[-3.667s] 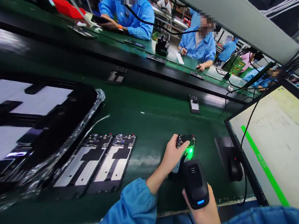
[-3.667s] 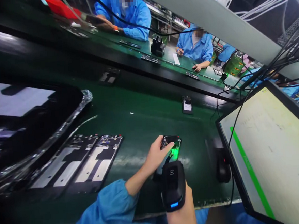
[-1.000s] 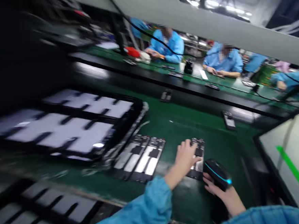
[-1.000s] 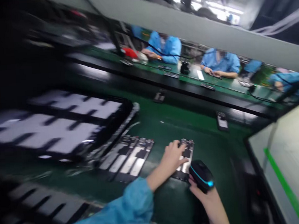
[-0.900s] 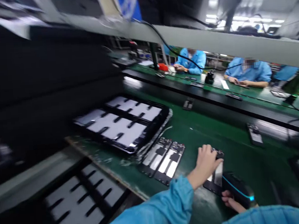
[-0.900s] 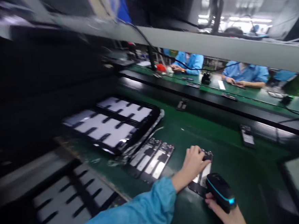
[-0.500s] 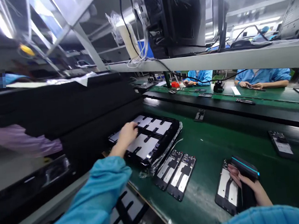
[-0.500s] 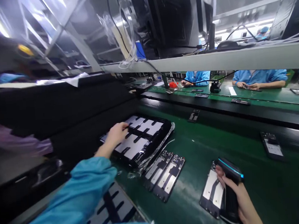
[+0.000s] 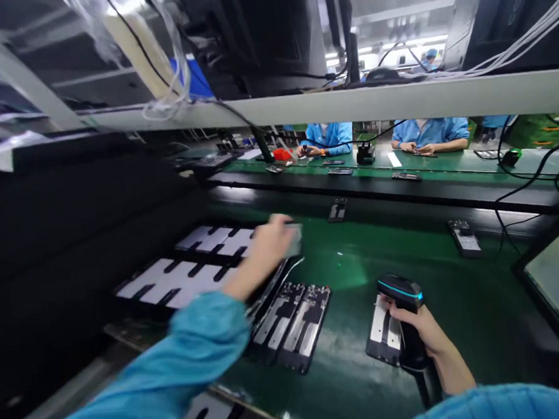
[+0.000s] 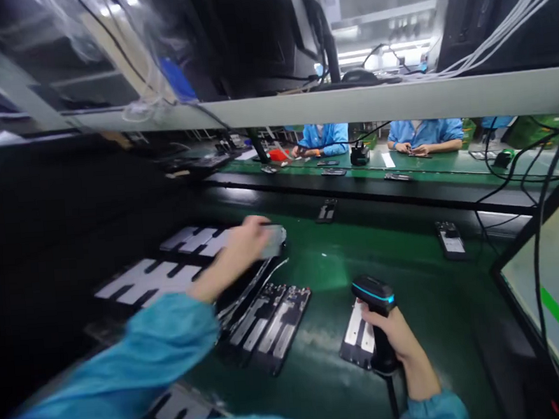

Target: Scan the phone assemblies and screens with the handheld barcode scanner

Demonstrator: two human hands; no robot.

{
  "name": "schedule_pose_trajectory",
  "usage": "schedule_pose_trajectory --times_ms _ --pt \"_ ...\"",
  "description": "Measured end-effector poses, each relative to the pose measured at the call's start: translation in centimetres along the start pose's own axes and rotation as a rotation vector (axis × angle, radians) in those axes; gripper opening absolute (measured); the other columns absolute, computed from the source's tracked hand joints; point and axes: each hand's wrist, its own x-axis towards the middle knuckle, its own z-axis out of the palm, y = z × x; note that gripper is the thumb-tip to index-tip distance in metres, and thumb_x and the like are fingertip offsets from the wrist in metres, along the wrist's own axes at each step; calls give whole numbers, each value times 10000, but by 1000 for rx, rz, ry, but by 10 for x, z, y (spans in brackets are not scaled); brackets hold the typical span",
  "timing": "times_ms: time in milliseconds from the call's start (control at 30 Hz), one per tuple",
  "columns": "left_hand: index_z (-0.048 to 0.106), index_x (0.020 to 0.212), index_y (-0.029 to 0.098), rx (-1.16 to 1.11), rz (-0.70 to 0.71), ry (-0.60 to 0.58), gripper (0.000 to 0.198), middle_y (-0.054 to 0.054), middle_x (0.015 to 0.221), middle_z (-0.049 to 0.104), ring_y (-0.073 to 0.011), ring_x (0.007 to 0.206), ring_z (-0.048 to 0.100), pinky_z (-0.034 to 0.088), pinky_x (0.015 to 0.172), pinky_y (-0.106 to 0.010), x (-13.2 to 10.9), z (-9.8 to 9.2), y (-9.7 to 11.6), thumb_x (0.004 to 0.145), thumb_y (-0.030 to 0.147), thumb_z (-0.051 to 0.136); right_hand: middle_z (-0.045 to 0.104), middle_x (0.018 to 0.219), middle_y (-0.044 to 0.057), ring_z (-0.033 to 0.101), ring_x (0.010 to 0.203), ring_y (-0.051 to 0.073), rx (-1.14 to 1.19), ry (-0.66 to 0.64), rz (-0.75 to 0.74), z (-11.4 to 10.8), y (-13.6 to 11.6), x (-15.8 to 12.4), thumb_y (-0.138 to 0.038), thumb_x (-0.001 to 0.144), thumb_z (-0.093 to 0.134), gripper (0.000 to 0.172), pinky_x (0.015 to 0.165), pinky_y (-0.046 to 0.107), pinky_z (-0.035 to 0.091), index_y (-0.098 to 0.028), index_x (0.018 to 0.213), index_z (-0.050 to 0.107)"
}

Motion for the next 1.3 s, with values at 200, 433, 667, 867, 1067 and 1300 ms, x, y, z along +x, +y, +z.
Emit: schedule_pose_trajectory --times_ms 200,433,667,867,1067,1300 --pt "614 1127 169 -425 174 -271 279 41 613 564 -163 601 593 422 620 -248 -39 123 115 859 237 582 758 910 33 665 936 291 -38 -45 -21 -1 7 -3 -344 617 855 339 882 422 500 -218 918 763" --pt "632 1139 163 -478 164 -284 307 37 621 578 -159 607 598 426 636 -260 -34 127 105 853 265 594 769 899 40 674 939 295 -2 -48 -47 -4 8 -2 -318 626 861 380 938 453 486 -196 970 757" --pt "606 1187 151 -884 50 -747 391 -39 890 692 -173 723 670 513 659 -274 -101 158 102 818 279 620 751 1187 110 628 1207 303 161 0 -49 -25 2 21 -355 688 807 372 1142 448 395 -162 1002 759" --pt "667 1124 197 -744 294 -675 302 -104 1183 592 -243 1084 606 506 955 -405 -139 160 105 827 245 637 757 1177 136 656 1173 309 172 28 2 -32 -2 35 -332 648 837 440 1144 467 408 -141 1034 747" --pt "210 1543 223 -585 124 -602 870 -160 1624 205 -355 1519 91 136 1209 -598 -192 140 104 787 178 636 734 1248 73 544 1318 328 113 211 25 -30 0 -27 -344 671 849 491 1207 520 308 -213 1124 711" --pt "188 1502 241 -971 -316 -556 767 -174 1429 519 -300 1274 554 412 1083 -454 -220 168 139 854 296 594 742 1241 -35 515 1349 310 144 313 104 -13 24 -82 -404 637 870 528 1208 488 333 -358 1137 706"
